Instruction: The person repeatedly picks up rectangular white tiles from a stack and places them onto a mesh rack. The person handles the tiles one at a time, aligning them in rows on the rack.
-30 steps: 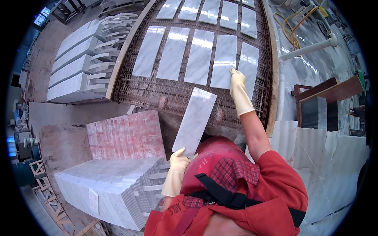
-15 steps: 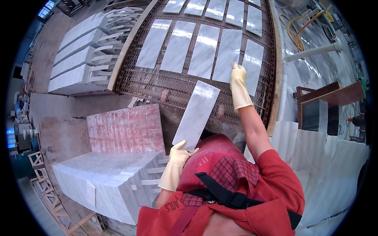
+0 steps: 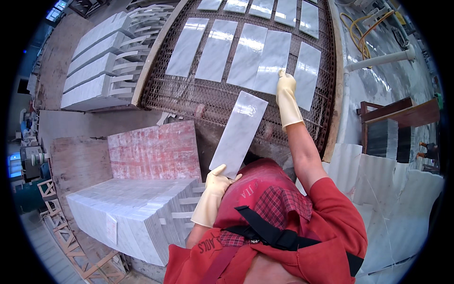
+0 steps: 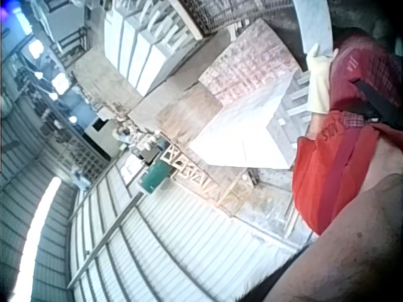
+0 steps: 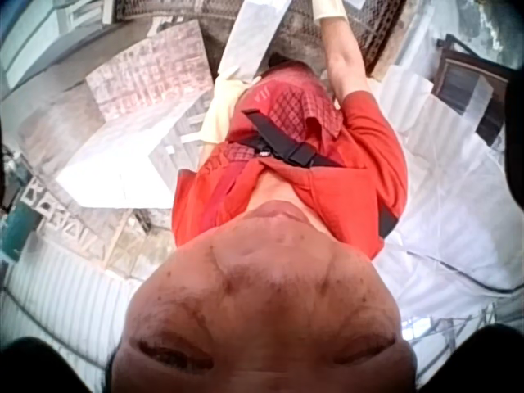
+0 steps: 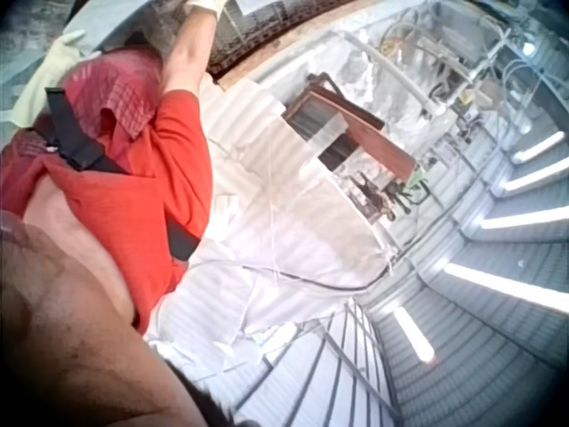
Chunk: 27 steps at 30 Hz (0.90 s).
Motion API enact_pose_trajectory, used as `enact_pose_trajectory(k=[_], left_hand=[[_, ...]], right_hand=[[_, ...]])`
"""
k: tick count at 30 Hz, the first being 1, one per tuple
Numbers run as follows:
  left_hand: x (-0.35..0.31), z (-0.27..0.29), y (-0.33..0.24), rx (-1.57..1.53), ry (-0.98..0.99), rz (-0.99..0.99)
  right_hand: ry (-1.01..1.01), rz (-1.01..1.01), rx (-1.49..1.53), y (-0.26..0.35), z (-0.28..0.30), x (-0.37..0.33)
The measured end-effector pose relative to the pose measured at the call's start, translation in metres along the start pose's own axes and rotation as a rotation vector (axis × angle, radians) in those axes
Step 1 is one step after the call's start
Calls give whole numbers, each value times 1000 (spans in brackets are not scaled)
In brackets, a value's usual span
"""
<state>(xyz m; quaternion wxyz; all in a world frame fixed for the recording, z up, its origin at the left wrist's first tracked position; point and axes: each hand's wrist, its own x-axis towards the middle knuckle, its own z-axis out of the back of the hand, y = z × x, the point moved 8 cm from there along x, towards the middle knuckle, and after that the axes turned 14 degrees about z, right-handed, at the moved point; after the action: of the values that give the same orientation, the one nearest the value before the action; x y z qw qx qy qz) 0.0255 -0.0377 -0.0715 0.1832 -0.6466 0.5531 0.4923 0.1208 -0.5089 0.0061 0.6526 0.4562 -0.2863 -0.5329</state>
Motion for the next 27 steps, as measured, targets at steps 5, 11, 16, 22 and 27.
enact_pose_trajectory(k=[5, 11, 16, 22, 27], left_hand=[[1, 0, -1, 47, 59, -15], [-2, -3, 1, 66, 79, -11], [-4, -7, -1, 78, 136, -19], [-14, -23, 0, 102, 101, -39], [-10, -22, -2, 116, 152, -48]], right_hand=[[-50, -21, 38, 0, 3, -2], [-65, -27, 96, -3, 7, -4], [-62, -78, 122, 7, 11, -10], [-30, 9, 51, -2, 19, 15], [-13, 278, -46, 56, 65, -29]])
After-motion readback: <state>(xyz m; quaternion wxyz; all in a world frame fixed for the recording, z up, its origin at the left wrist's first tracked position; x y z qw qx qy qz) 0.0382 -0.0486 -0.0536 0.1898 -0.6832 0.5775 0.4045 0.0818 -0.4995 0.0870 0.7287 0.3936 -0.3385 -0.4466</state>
